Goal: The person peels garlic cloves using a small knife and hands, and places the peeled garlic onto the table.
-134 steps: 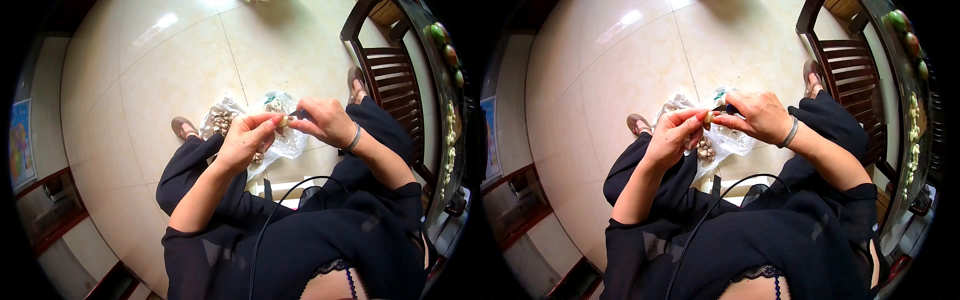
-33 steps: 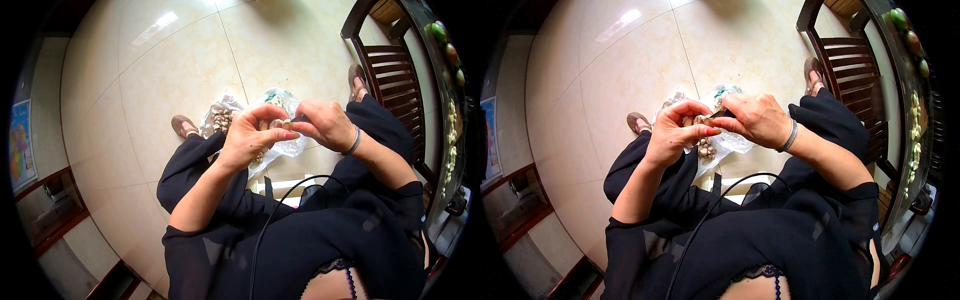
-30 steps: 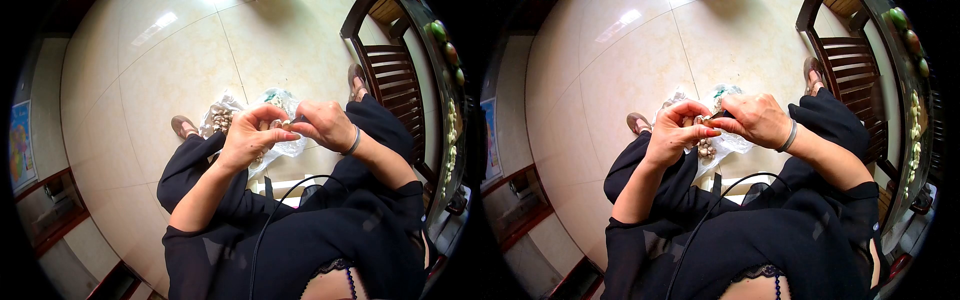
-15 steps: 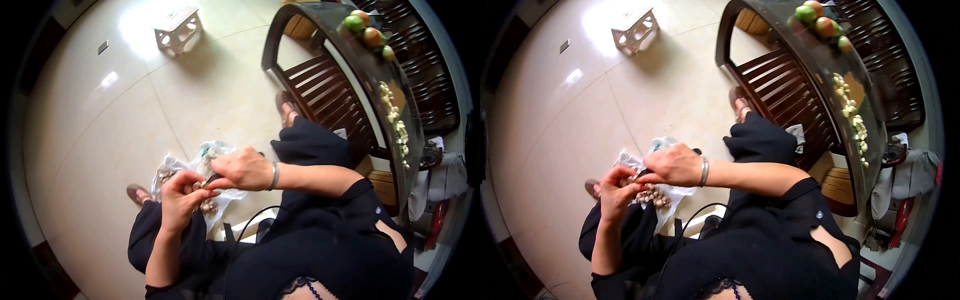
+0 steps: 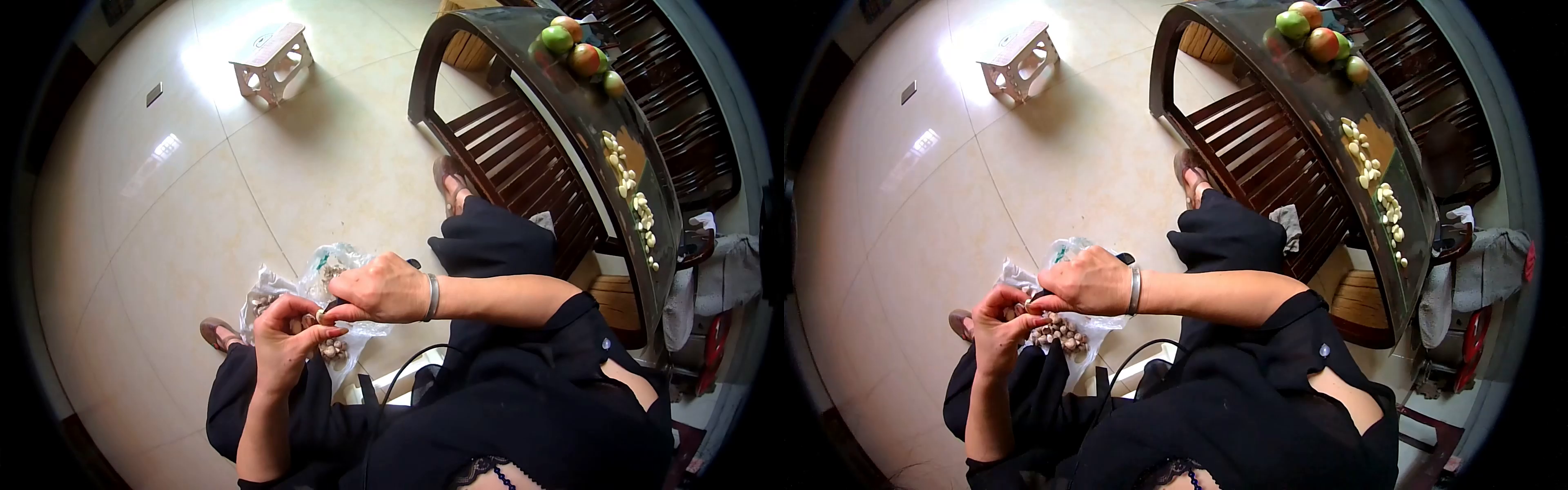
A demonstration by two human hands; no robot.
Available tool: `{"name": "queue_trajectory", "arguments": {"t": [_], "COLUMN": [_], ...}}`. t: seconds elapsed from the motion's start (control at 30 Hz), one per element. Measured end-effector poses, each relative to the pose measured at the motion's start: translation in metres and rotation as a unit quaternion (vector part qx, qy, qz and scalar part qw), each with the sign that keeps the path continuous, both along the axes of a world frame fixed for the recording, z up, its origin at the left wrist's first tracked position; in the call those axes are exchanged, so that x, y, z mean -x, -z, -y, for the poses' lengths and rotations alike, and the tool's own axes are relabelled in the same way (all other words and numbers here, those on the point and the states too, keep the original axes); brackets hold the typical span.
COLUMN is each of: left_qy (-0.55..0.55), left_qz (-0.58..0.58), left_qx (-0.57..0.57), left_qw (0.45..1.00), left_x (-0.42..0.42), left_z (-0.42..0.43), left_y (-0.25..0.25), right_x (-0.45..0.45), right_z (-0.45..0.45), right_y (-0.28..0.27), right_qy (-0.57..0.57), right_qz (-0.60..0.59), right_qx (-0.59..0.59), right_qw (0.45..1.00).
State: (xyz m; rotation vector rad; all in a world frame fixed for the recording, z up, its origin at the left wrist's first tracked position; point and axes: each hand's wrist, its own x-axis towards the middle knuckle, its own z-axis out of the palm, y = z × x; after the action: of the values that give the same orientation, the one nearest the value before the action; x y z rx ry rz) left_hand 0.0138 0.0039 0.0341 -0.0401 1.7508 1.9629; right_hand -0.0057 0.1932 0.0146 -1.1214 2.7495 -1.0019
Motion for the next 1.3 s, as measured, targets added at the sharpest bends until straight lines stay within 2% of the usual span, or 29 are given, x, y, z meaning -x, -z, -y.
{"name": "queue_trajectory", "arguments": {"t": [0.13, 0.3, 0.5, 0.7, 0.93, 1.0, 1.3], "left_qy": [-0.016, 0.03, -0.001, -0.013, -0.025, -0.029, -0.021], "left_qz": [-0.009, 0.035, 0.066, 0.077, 0.102, 0.117, 0.118], "left_qx": [0.071, 0.005, -0.088, -0.179, -0.198, -0.238, -0.233], "left_qw": [0.997, 0.999, 0.994, 0.981, 0.975, 0.964, 0.965], "left_x": [-0.001, 0.003, 0.002, 0.002, 0.001, 0.001, 0.001], "left_z": [-0.002, 0.003, 0.007, 0.009, 0.006, 0.008, 0.008], "left_y": [0.0, -0.007, 0.003, 0.011, 0.012, 0.017, 0.017], "right_x": [0.0, 0.002, 0.002, 0.001, 0.001, 0.002, 0.001], "right_z": [0.0, 0.0, 0.001, 0.002, 0.001, 0.001, 0.002], "right_y": [0.0, -0.005, -0.004, -0.004, -0.008, -0.007, -0.005], "right_qy": [0.004, 0.003, 0.001, -0.008, -0.011, -0.018, -0.019], "right_qz": [-0.007, 0.011, 0.011, -0.025, -0.051, -0.068, -0.088], "right_qx": [0.006, 0.015, 0.066, 0.053, 0.033, 0.022, 0.001], "right_qw": [1.0, 1.0, 0.998, 0.998, 0.998, 0.997, 0.996]}}
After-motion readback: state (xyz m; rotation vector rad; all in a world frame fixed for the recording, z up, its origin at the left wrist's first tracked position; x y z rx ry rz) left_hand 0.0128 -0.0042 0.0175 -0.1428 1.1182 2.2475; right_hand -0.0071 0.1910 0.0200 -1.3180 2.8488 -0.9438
